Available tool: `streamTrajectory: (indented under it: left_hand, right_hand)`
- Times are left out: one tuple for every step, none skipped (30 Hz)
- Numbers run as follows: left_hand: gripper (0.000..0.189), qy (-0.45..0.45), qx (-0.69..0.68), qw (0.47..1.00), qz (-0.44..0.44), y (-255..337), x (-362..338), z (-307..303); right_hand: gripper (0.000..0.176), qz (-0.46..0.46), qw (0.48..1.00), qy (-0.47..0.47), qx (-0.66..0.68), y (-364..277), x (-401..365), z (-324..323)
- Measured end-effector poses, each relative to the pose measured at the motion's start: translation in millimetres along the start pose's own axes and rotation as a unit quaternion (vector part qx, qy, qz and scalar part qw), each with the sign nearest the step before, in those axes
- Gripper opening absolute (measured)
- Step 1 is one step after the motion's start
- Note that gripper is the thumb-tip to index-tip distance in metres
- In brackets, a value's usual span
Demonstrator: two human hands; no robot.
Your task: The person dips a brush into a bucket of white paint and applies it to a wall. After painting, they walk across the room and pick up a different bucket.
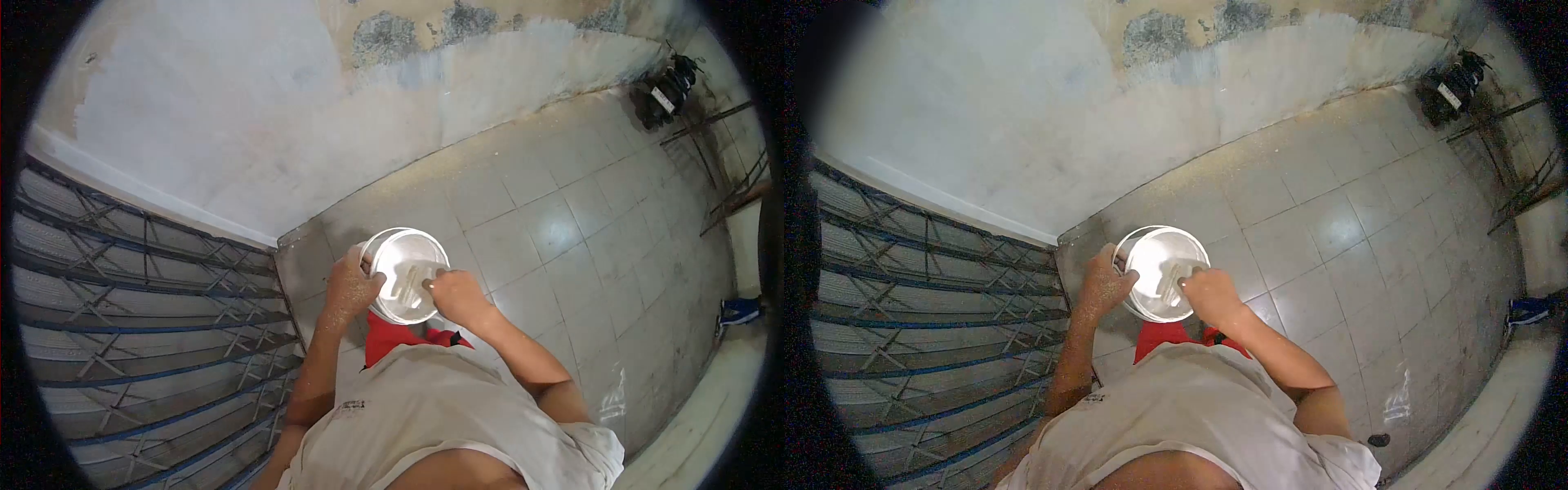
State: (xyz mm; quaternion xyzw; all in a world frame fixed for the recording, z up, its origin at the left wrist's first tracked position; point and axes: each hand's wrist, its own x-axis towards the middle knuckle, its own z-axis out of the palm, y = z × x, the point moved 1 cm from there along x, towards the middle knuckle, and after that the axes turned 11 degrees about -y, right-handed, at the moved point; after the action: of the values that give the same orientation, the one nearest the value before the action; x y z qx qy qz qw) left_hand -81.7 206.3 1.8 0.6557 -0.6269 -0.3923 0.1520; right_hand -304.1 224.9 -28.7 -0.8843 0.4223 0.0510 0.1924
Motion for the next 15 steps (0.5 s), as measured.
streamTrajectory:
  left_hand:
    - [0.032, 0.004, 0.013, 1.0, 0.01, -1.3, 0.7, 3.3]
    - [0.032, 0.003, 0.012, 1.0, 0.01, -2.9, 1.3, 4.9]
    - [0.032, 0.002, 0.013, 1.0, 0.022, -4.3, 1.5, 6.0]
    - [0.033, 0.003, 0.014, 0.999, 0.033, -5.1, 1.7, 6.6]
    - [0.033, 0.003, 0.012, 0.999, 0.031, -5.1, 1.7, 7.6]
    - [0.032, -0.005, 0.005, 0.999, 0.033, -3.7, 1.1, 7.3]
    - [0.031, -0.012, -0.003, 0.999, 0.036, -1.8, 0.6, 8.7]
    - [0.031, -0.012, -0.005, 0.999, 0.035, 1.5, 0.2, 8.4]
    - [0.032, -0.021, -0.012, 0.999, 0.041, 6.6, -1.5, 6.8]
    - [0.032, -0.031, -0.018, 0.998, 0.047, 10.6, -2.9, 6.1]
    - [0.032, -0.032, -0.019, 0.998, 0.047, 14.2, -3.2, 5.8]
    - [0.032, -0.05, -0.019, 0.998, 0.037, 17.2, -3.0, 5.8]
    - [0.033, -0.069, -0.018, 0.997, 0.027, 19.4, -1.9, 4.9]
    - [0.033, -0.068, -0.018, 0.997, 0.029, 14.7, 1.1, 9.0]
    - [0.033, -0.06, -0.02, 0.997, 0.049, 10.4, 3.1, 14.6]
  right_hand:
    - [0.019, 0.001, 1.0, 0.0, 0.0, -0.6, 5.5, 3.3]
    - [0.015, -0.003, 1.0, -0.002, -0.02, -2.1, 11.8, 6.5]
    - [0.013, -0.008, 0.999, -0.004, -0.039, -3.2, 17.0, 10.6]
    - [0.013, -0.009, 0.999, -0.006, -0.039, -2.6, 21.5, 16.1]
    - [0.011, -0.002, 0.999, -0.021, -0.049, -1.3, 25.6, 22.4]
    - [0.01, 0.005, 0.998, -0.037, -0.057, -2.9, 28.4, 23.2]
    - [0.01, 0.004, 0.998, -0.039, -0.058, -3.6, 29.6, 24.4]
    - [0.01, 0.015, 0.996, -0.056, -0.072, -3.7, 31.6, 25.0]
    - [0.01, 0.025, 0.993, -0.073, -0.087, -4.0, 32.8, 25.2]
    - [0.01, 0.025, 0.993, -0.075, -0.087, -3.8, 33.6, 27.2]
    - [0.01, 0.022, 0.992, -0.082, -0.093, -3.0, 35.1, 30.2]
    - [0.01, 0.018, 0.991, -0.089, -0.099, -2.3, 36.7, 32.8]
    - [0.01, 0.019, 0.991, -0.089, -0.099, -2.7, 37.9, 33.3]
    - [0.01, 0.028, 0.989, -0.097, -0.104, -2.7, 38.8, 34.9]
    - [0.009, 0.036, 0.988, -0.104, -0.109, -2.6, 38.8, 37.2]
